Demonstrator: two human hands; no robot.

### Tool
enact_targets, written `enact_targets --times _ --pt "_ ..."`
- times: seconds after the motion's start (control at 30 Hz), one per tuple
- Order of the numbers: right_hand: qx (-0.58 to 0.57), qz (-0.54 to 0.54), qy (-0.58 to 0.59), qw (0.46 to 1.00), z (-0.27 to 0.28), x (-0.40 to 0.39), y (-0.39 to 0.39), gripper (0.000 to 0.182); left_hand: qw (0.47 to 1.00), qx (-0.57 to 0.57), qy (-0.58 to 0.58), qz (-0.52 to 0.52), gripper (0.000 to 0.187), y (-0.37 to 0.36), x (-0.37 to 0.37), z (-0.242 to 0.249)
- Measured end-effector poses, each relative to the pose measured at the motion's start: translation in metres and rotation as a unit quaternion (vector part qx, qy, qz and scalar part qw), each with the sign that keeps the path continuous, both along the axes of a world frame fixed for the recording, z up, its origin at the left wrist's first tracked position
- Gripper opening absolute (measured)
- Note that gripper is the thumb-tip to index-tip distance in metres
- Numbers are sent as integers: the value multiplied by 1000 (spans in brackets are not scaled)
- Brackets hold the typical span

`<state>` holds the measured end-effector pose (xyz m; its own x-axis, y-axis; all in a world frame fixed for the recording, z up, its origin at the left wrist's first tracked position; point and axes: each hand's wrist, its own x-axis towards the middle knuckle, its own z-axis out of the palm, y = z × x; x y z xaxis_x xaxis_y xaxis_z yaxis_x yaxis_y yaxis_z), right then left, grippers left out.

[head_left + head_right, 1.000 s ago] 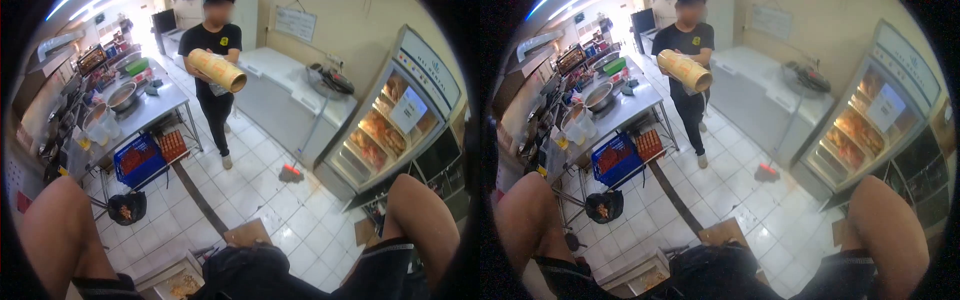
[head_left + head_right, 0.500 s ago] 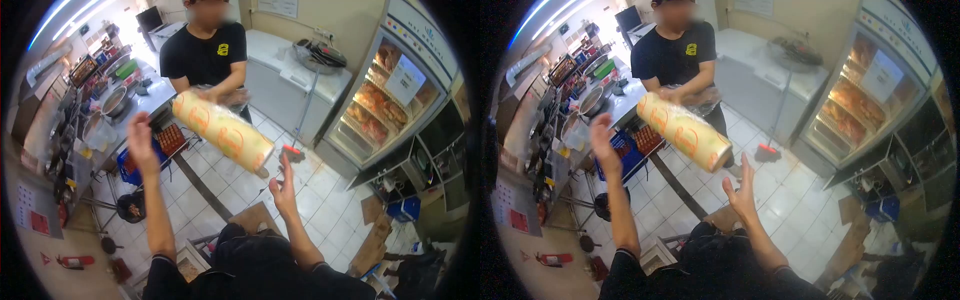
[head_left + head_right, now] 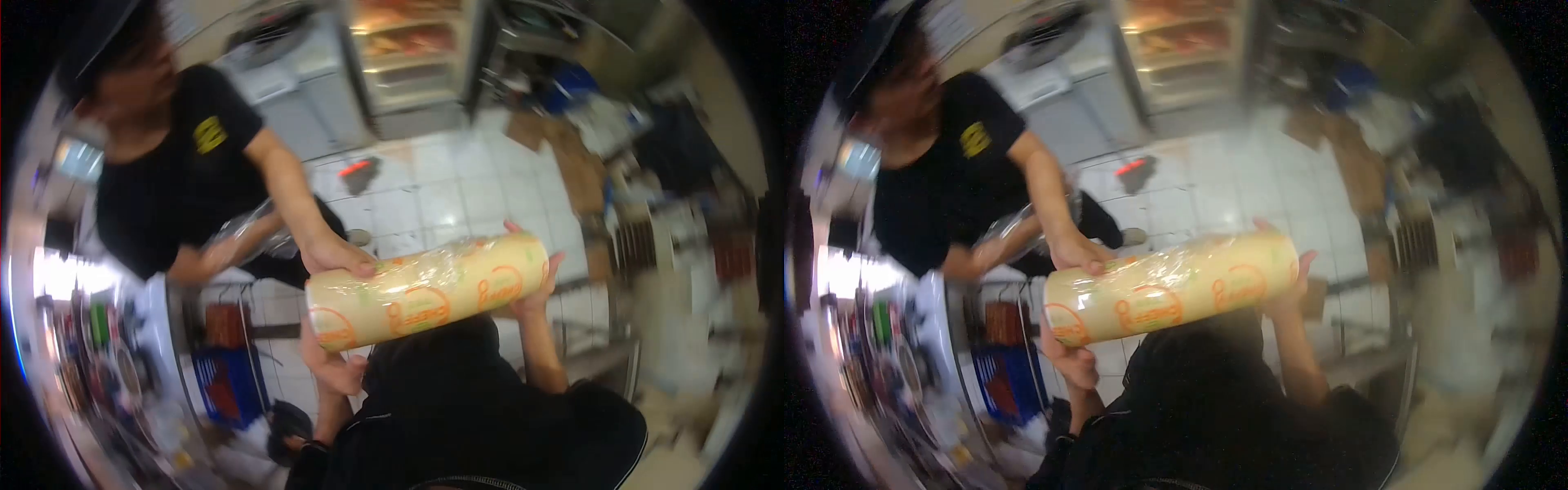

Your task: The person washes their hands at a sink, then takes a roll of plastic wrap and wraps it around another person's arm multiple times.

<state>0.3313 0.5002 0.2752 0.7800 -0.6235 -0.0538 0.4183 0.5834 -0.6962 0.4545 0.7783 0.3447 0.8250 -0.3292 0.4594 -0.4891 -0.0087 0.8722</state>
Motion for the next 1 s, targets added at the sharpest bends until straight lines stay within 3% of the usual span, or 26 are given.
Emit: enact_targets --times 0.1,0.3,0.43,0.53,0.77,0.9,1.0 --pt "0 -123 -1 992 -15 -73 0 94 975 34 48 -214 75 -16 -15 -8" --pt "40 -384 56 921 -20 -172 31 95 873 22 205 -442 81 -82 -40 -24" --pt "75 -438 58 894 -52 -235 25 94 826 149 228 -493 75 -135 -64 -63" --pt "119 -466 74 873 -61 -256 2 93 787 170 261 -532 69 -190 -72 -74" --pt "163 -509 75 842 -136 -343 -116 87 778 194 277 -530 56 -370 -136 -132" --pt "85 -497 172 846 -125 -380 -213 76 764 249 284 -522 48 -487 -170 -143" --pt "59 -506 147 848 -106 -400 -274 63 744 184 414 -491 45 -549 -200 -149"
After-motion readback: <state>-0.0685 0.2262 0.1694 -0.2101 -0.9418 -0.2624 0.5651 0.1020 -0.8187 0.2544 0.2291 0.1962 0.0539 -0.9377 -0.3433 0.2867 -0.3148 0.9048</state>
